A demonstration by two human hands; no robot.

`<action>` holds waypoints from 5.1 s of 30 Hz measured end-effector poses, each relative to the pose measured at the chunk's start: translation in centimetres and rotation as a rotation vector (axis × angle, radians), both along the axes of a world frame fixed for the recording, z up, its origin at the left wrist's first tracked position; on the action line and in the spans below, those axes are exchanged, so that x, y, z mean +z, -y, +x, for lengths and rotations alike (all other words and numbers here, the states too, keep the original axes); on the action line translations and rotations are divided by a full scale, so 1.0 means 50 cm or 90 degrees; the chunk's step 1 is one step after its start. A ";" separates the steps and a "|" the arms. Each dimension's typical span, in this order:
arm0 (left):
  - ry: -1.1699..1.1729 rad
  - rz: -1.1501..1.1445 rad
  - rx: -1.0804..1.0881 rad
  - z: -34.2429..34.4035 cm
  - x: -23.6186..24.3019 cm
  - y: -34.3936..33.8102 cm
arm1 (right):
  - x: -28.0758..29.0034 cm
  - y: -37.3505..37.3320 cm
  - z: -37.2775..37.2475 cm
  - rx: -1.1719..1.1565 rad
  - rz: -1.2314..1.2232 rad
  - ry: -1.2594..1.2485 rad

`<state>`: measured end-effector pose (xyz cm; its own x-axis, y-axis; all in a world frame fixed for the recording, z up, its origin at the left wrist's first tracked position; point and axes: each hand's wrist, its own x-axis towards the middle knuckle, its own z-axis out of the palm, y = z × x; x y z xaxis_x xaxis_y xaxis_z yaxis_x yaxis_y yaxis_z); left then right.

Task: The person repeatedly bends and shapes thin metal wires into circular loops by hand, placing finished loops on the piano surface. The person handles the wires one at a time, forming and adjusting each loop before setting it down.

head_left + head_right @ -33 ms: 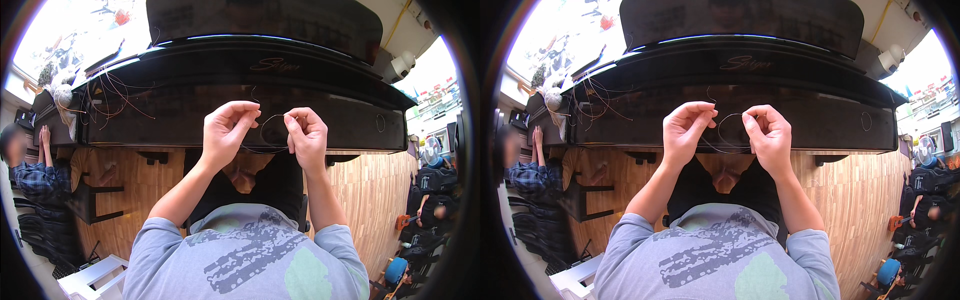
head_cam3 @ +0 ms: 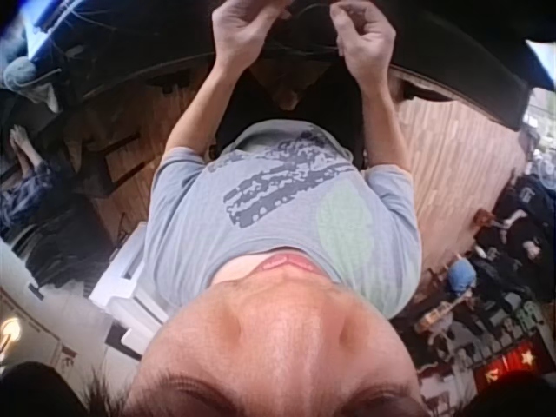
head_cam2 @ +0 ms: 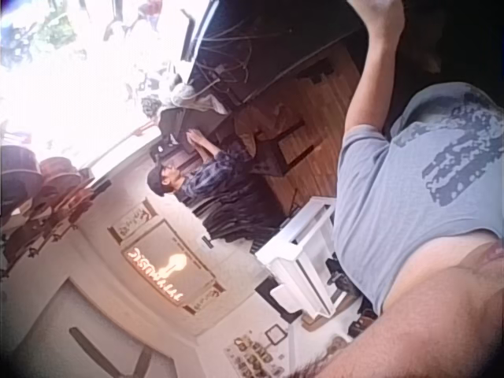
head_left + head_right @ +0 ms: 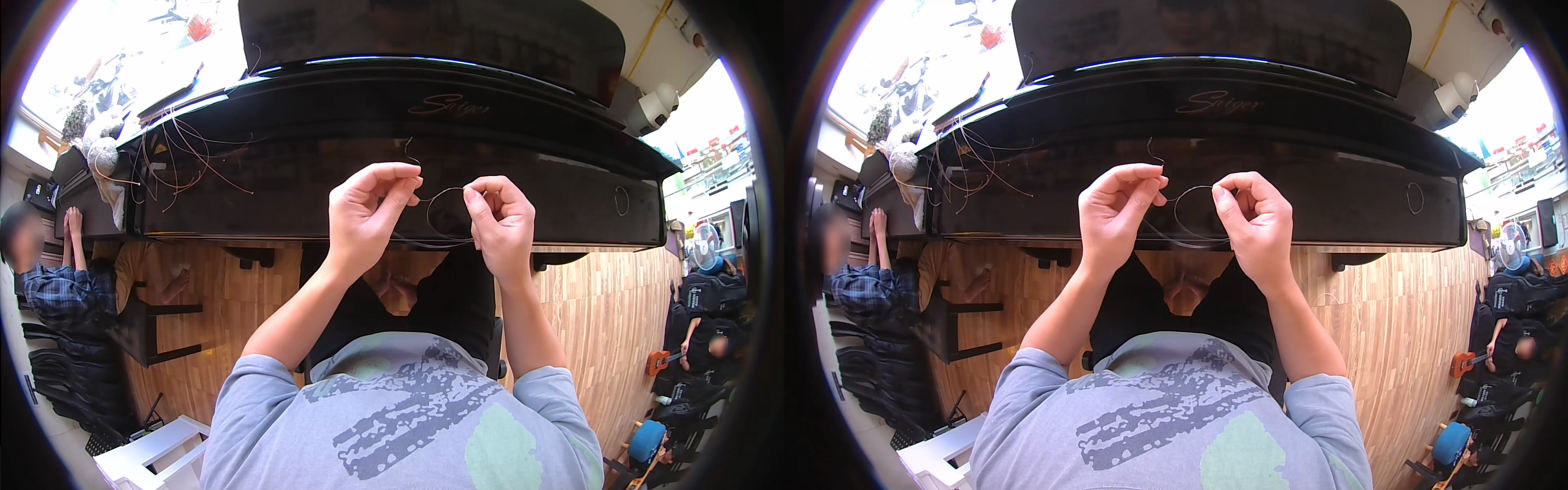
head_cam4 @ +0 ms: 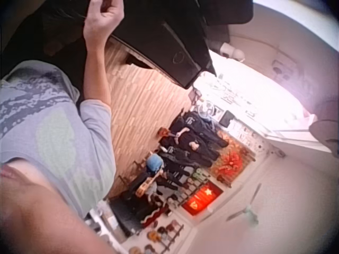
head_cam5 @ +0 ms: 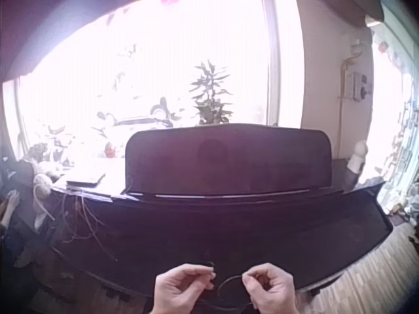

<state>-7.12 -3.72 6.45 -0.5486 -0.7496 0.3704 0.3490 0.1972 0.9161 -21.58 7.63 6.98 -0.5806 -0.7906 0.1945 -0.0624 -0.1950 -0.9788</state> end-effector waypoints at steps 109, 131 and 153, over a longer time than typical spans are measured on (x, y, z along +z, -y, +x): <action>0.203 -0.199 0.033 0.028 0.028 -0.017 | 0.005 -0.010 -0.004 0.067 0.078 -0.083; 0.084 -0.434 0.109 -0.027 -0.006 0.033 | -0.001 -0.014 -0.009 0.224 0.002 0.179; 0.002 -0.671 0.209 -0.031 -0.021 0.049 | 0.004 -0.023 -0.011 0.193 0.050 0.064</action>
